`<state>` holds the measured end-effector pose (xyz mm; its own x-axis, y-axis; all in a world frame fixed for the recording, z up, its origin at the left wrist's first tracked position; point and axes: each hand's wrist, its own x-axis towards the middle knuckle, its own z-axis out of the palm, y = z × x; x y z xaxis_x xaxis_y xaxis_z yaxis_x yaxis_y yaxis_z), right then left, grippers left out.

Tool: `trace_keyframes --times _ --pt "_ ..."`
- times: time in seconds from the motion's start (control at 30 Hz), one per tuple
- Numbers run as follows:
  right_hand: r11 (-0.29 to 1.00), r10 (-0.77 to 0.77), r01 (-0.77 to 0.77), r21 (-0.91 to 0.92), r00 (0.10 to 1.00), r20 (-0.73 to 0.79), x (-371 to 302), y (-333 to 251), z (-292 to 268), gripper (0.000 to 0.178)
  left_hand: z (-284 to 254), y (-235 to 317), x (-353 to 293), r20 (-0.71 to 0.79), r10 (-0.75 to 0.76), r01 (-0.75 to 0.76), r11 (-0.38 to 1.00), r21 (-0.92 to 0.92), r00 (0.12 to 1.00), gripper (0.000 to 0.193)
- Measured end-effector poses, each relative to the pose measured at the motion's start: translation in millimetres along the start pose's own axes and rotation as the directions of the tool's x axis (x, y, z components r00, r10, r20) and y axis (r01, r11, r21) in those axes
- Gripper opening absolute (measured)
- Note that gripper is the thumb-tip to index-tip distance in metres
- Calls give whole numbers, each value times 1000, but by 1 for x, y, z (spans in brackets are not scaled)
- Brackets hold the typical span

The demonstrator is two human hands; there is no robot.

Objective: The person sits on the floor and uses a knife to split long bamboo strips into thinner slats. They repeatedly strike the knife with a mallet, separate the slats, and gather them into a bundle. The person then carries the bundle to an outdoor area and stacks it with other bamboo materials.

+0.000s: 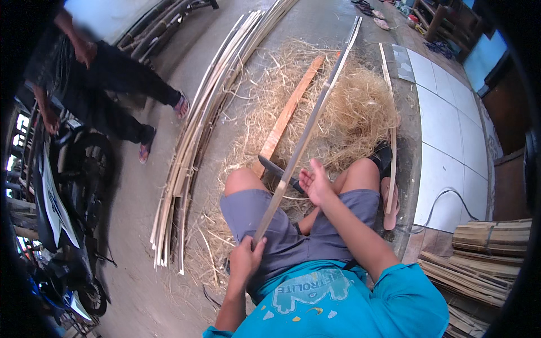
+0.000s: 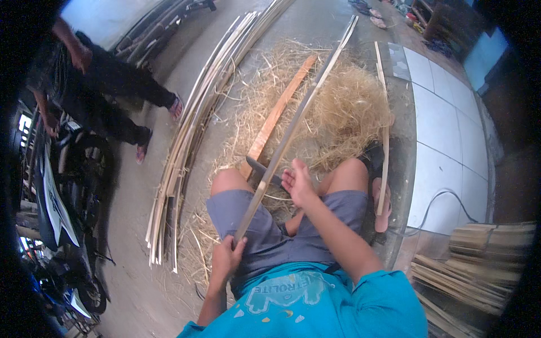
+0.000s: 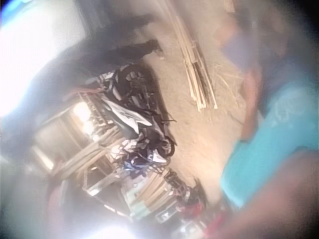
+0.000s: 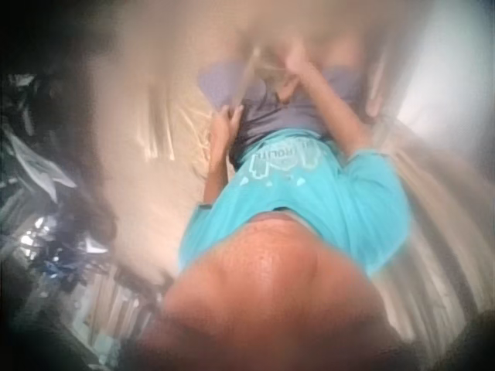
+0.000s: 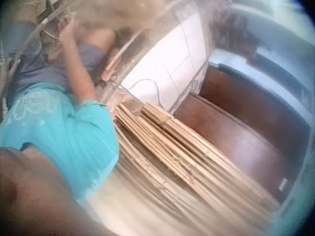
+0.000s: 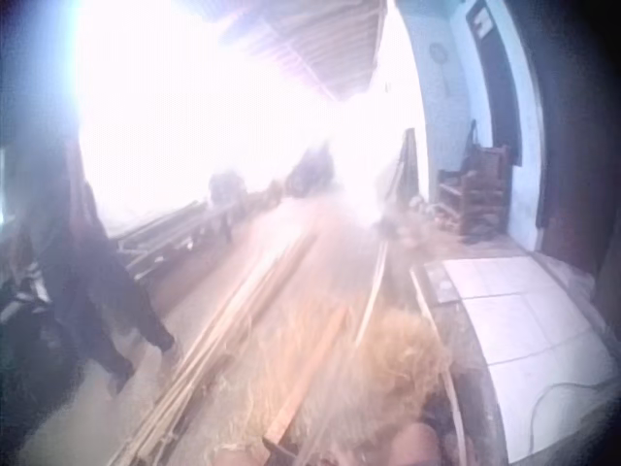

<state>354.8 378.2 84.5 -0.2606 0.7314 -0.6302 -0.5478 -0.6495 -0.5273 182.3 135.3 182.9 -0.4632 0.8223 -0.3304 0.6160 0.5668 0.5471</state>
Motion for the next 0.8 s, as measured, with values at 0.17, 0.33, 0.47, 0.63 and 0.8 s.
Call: trace_keyframes --times 0.17,0.33,0.47,0.63,0.8 --pt "984 9 -21 176 998 66 34 -87 75 56 -14 -12 -48 -71 20 -9 989 149 997 40" --pt "973 -80 5 232 946 315 29 -57 102 40 -34 -59 -79 -156 -57 90 973 211 986 30" --pt "946 137 -174 273 979 151 35 1 79 42 -43 -77 -100 -157 -79 128 934 333 984 27" --pt "928 265 -290 232 955 133 24 24 72 42 -50 -94 -111 125 -224 178 936 305 966 43" --pt "914 232 -299 275 940 250 5 12 68 45 -77 -35 -49 232 10 39 978 -204 973 54"
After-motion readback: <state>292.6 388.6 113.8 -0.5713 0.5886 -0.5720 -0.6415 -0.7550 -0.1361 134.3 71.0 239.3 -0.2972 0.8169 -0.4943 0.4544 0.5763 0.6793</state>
